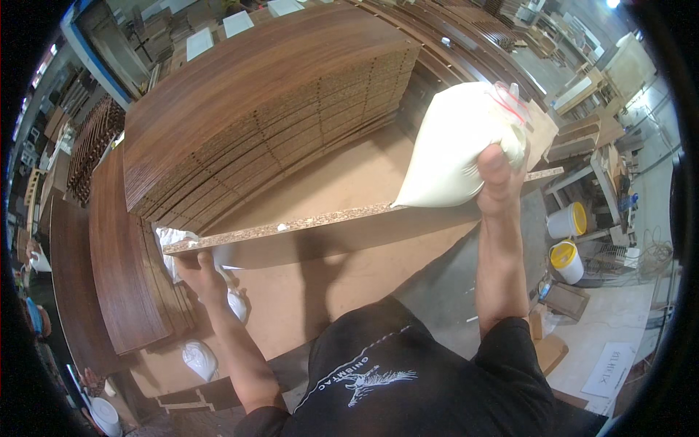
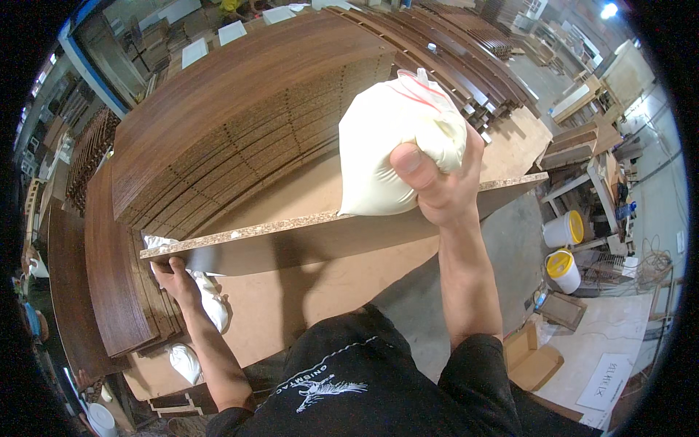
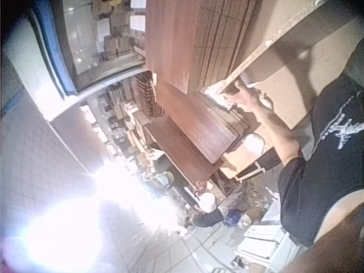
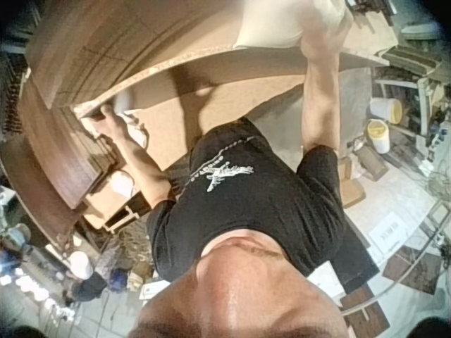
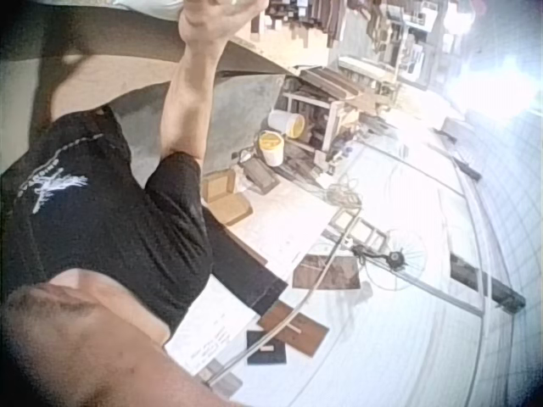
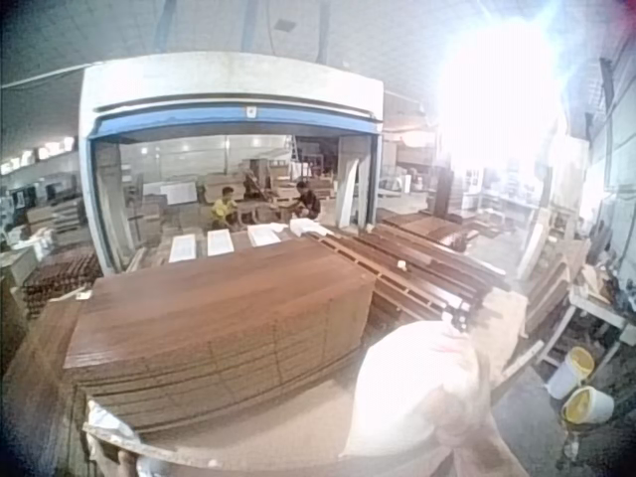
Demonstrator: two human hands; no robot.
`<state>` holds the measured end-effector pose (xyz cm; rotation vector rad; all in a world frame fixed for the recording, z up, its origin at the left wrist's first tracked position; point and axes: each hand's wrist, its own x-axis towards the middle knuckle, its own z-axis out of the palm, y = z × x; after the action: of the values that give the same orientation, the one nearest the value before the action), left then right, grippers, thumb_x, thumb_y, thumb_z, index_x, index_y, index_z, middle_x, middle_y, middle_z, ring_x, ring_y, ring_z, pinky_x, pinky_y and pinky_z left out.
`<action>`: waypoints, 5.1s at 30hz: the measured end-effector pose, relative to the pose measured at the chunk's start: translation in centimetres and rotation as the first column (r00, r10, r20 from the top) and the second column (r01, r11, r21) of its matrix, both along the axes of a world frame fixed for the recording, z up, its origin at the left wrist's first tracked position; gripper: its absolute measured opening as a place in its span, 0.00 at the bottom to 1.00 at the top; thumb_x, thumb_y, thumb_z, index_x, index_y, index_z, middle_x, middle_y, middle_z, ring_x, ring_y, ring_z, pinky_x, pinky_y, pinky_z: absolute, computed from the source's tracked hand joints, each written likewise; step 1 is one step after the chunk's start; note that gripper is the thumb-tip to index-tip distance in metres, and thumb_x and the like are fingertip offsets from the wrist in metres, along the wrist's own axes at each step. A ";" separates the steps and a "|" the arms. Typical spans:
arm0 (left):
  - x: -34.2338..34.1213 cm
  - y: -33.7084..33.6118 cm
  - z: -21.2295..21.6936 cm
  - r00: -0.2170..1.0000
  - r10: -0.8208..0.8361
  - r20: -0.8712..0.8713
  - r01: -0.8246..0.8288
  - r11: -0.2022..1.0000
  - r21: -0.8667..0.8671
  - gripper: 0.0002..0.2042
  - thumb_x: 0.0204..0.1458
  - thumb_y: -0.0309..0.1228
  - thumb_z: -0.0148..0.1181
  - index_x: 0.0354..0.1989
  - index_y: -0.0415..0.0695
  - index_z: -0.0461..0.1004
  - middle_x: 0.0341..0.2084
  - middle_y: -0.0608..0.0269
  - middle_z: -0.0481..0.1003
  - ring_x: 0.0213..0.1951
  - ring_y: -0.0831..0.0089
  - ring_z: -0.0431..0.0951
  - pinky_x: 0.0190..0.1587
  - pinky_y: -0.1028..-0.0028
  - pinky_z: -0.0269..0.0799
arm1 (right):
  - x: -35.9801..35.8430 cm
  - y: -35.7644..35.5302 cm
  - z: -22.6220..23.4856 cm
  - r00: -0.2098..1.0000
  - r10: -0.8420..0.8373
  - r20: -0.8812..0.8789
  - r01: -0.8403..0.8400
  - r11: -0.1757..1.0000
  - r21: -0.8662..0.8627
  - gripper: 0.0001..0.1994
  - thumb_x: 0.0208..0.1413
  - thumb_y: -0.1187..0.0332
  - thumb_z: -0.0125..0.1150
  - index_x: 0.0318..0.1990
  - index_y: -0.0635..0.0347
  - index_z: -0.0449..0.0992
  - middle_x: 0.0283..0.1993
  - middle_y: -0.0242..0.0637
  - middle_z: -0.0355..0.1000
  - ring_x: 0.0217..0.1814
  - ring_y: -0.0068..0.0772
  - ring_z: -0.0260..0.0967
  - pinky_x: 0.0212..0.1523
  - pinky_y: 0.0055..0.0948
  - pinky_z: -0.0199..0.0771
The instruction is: Applying wood glue from a bag to the edges of boards and wiping away excess glue with a cloth.
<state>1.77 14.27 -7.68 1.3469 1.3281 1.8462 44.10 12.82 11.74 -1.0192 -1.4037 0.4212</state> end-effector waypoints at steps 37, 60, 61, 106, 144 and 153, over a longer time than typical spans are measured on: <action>-0.1 0.0 0.1 1.000 0.021 -0.018 -0.022 0.998 -0.060 0.25 0.53 0.35 0.60 0.56 0.33 0.63 0.48 0.54 0.70 0.50 0.66 0.71 0.54 0.68 0.68 | 0.2 -0.1 -0.5 0.991 0.062 -0.121 -0.060 0.998 0.022 0.38 0.44 0.45 0.72 0.50 0.74 0.73 0.43 0.41 0.76 0.45 0.29 0.72 0.49 0.28 0.70; 2.7 0.2 1.0 0.984 0.164 -0.061 -0.162 0.986 0.047 0.45 0.54 0.62 0.52 0.67 0.35 0.51 0.60 0.46 0.62 0.58 0.57 0.67 0.58 0.61 0.66 | 14.3 -2.9 -3.1 0.862 -0.033 -0.507 0.086 0.993 0.081 0.36 0.61 0.38 0.44 0.64 0.61 0.60 0.58 0.41 0.67 0.56 0.37 0.69 0.53 0.37 0.74; 3.1 0.1 1.2 0.976 0.206 -0.076 -0.201 0.977 0.067 0.45 0.54 0.62 0.51 0.68 0.35 0.50 0.61 0.46 0.60 0.60 0.56 0.65 0.59 0.60 0.65 | 14.4 -2.8 -3.5 0.857 -0.032 -0.514 0.091 0.992 0.089 0.36 0.61 0.38 0.44 0.64 0.61 0.60 0.58 0.41 0.67 0.56 0.37 0.69 0.53 0.37 0.74; 2.7 0.4 0.7 0.969 0.233 -0.081 -0.227 0.971 0.080 0.33 0.62 0.51 0.48 0.64 0.35 0.55 0.57 0.48 0.64 0.56 0.60 0.69 0.57 0.62 0.68 | 13.4 -1.1 -3.0 0.978 -0.004 -0.209 0.035 0.989 0.142 0.36 0.46 0.40 0.66 0.48 0.68 0.75 0.43 0.36 0.75 0.44 0.27 0.71 0.47 0.28 0.70; 5.8 0.0 3.7 0.883 0.423 -0.202 -0.456 0.875 -0.160 0.31 0.62 0.42 0.32 0.68 0.32 0.49 0.65 0.37 0.55 0.62 0.47 0.62 0.61 0.56 0.62 | 23.1 -5.6 0.6 0.774 -0.158 -0.613 0.333 0.925 0.182 0.22 0.64 0.53 0.51 0.55 0.63 0.70 0.42 0.36 0.76 0.42 0.30 0.76 0.45 0.30 0.76; 3.9 0.3 2.5 0.888 0.389 -0.245 -0.429 0.893 -0.139 0.41 0.62 0.56 0.43 0.69 0.30 0.43 0.67 0.36 0.51 0.65 0.50 0.57 0.66 0.56 0.55 | 22.2 -5.8 -0.2 0.850 -0.445 -0.281 0.474 0.879 0.043 0.23 0.55 0.51 0.61 0.43 0.66 0.77 0.35 0.34 0.76 0.35 0.23 0.72 0.36 0.23 0.71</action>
<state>5.69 14.56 -5.22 1.2574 1.9786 1.8072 66.26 7.01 11.55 -1.1235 -0.8925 0.1119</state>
